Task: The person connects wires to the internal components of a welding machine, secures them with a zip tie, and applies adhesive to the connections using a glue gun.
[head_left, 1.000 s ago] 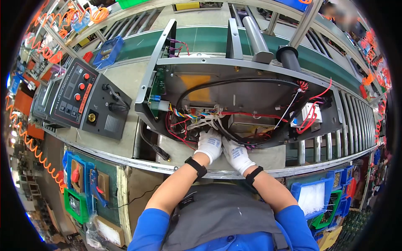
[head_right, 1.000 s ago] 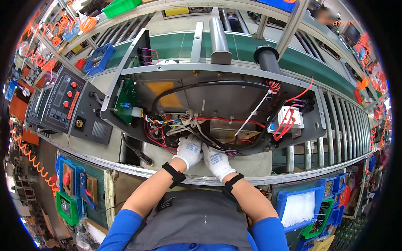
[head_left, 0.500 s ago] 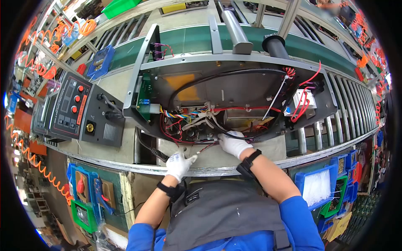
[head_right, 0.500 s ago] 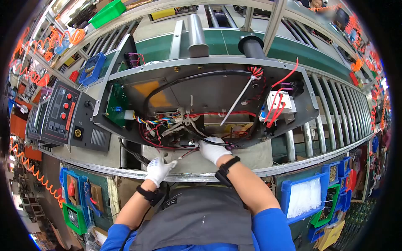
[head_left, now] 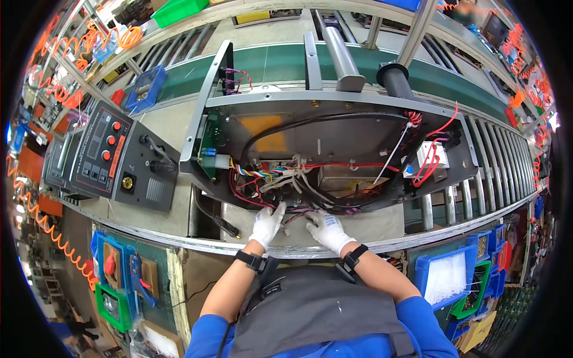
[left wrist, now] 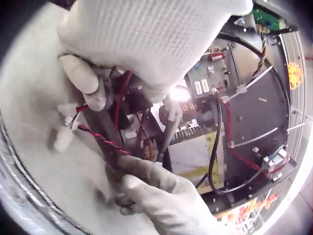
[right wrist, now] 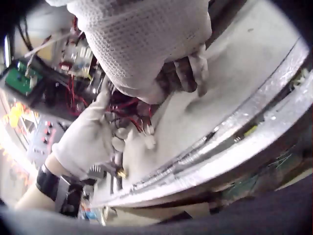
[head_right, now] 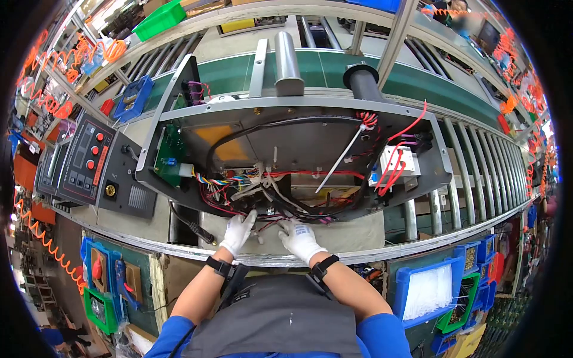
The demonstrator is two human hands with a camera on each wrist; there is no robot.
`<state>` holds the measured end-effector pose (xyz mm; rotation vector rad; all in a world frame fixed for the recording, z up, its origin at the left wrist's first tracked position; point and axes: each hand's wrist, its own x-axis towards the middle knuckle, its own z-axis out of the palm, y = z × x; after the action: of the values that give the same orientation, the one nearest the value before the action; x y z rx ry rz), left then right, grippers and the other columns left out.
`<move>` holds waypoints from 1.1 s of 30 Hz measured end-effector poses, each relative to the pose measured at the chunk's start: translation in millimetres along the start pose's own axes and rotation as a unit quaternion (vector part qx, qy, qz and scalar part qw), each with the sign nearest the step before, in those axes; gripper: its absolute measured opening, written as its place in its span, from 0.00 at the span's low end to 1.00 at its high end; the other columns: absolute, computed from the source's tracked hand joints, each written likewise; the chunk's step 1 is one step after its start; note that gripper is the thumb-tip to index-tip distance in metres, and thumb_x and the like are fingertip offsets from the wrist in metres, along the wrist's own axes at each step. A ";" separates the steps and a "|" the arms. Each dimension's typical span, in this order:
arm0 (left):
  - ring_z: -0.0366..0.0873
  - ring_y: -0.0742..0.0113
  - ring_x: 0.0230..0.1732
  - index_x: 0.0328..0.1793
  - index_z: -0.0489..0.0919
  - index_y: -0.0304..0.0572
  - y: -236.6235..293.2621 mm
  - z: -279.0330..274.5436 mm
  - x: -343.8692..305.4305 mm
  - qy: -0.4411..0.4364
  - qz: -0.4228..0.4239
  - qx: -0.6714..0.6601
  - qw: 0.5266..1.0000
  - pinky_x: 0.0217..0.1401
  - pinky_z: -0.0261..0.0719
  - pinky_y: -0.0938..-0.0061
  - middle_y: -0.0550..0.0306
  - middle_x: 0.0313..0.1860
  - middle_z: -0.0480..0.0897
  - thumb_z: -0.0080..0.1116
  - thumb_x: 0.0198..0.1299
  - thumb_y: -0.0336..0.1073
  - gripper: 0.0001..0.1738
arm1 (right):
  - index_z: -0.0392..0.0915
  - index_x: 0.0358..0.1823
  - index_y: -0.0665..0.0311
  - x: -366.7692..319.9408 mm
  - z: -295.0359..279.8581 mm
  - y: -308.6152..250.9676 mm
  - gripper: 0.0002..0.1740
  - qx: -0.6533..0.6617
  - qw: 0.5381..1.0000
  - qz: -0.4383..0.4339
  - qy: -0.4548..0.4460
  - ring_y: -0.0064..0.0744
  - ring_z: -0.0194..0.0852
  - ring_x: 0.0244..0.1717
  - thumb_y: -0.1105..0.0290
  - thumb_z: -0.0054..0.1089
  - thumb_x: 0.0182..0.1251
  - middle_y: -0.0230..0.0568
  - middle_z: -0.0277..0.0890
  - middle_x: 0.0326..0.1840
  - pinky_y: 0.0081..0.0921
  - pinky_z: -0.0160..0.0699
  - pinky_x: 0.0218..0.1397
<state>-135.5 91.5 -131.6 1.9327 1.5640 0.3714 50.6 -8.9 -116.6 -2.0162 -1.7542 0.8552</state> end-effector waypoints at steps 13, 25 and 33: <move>0.81 0.64 0.27 0.41 0.76 0.37 59.5 29.4 34.2 0.005 -0.149 -0.497 0.855 0.28 0.83 0.72 0.55 0.32 0.80 0.50 0.69 0.41 0.13 | 0.77 0.53 0.64 -1.7 -47.3 -1.1 0.21 0.189 0.980 0.062 -0.015 0.50 0.74 0.55 0.58 0.51 0.67 0.51 0.77 0.55 0.35 0.71 0.59; 0.79 0.70 0.41 0.48 0.76 0.38 49.3 -0.2 15.7 -0.143 -0.091 -0.488 0.856 0.46 0.78 0.71 0.57 0.41 0.81 0.52 0.68 0.43 0.15 | 0.67 0.64 0.63 15.8 -6.9 -21.2 0.28 0.018 0.997 0.060 0.043 0.57 0.69 0.60 0.57 0.50 0.65 0.60 0.68 0.61 0.45 0.69 0.62; 0.80 0.46 0.47 0.47 0.82 0.44 14.2 6.2 -30.4 -0.133 0.037 0.192 0.972 0.48 0.77 0.56 0.42 0.46 0.82 0.54 0.58 0.50 0.20 | 0.75 0.55 0.59 17.9 -15.2 -26.0 0.21 -0.061 0.996 0.034 0.054 0.53 0.76 0.52 0.60 0.50 0.64 0.52 0.77 0.52 0.45 0.74 0.56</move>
<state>-128.9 59.3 -122.8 2.2257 1.4656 -0.1721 41.2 15.3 -93.1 -2.1684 -1.7245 0.6614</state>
